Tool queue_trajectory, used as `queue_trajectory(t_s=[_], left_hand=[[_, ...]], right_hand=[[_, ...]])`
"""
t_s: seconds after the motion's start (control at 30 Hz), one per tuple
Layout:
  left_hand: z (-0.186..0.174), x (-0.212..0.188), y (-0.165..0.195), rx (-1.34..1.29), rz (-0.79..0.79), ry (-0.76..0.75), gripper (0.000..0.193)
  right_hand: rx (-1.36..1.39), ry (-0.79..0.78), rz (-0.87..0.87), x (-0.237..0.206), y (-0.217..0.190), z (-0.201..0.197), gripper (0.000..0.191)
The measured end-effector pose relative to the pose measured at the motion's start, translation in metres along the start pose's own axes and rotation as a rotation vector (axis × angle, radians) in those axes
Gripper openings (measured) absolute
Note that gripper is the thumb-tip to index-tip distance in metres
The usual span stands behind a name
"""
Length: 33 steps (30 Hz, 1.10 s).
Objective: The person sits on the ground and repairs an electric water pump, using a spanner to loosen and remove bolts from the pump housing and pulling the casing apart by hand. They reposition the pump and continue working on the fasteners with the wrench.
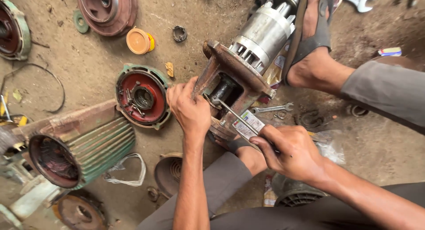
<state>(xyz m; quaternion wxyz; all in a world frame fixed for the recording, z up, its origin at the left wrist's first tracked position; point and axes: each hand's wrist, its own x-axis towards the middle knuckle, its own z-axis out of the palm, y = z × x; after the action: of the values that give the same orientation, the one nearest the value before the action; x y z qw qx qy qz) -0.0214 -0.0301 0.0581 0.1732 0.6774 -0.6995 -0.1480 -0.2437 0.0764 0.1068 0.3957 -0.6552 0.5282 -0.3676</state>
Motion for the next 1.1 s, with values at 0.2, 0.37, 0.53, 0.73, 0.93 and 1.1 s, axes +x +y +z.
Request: queue_trajectory(t_s=[0.2, 0.37, 0.53, 0.73, 0.93, 1.1], left_hand=[[-0.004, -0.004, 0.002, -0.009, 0.006, -0.029, 0.049], [-0.003, -0.004, -0.003, 0.002, 0.02, -0.036, 0.05], [-0.002, -0.003, -0.005, 0.004, 0.041, -0.014, 0.049], [-0.01, -0.002, -0.001, -0.128, 0.161, 0.045, 0.029], [-0.005, 0.0, 0.005, -0.136, 0.113, 0.094, 0.024], [0.001, -0.002, -0.002, -0.033, 0.064, 0.044, 0.033]], right_hand=[[-0.017, 0.022, -0.025, 0.023, -0.018, -0.003, 0.027], [-0.051, 0.104, -0.264, 0.049, -0.024, -0.012, 0.03], [0.001, 0.122, -0.414, 0.082, -0.029, -0.016, 0.025], [0.046, 0.176, -0.387, 0.136, -0.037, 0.005, 0.025], [-0.02, 0.286, -0.344, 0.196, -0.039, 0.037, 0.028], [-0.058, 0.527, -0.38, 0.244, -0.027, 0.071, 0.023]])
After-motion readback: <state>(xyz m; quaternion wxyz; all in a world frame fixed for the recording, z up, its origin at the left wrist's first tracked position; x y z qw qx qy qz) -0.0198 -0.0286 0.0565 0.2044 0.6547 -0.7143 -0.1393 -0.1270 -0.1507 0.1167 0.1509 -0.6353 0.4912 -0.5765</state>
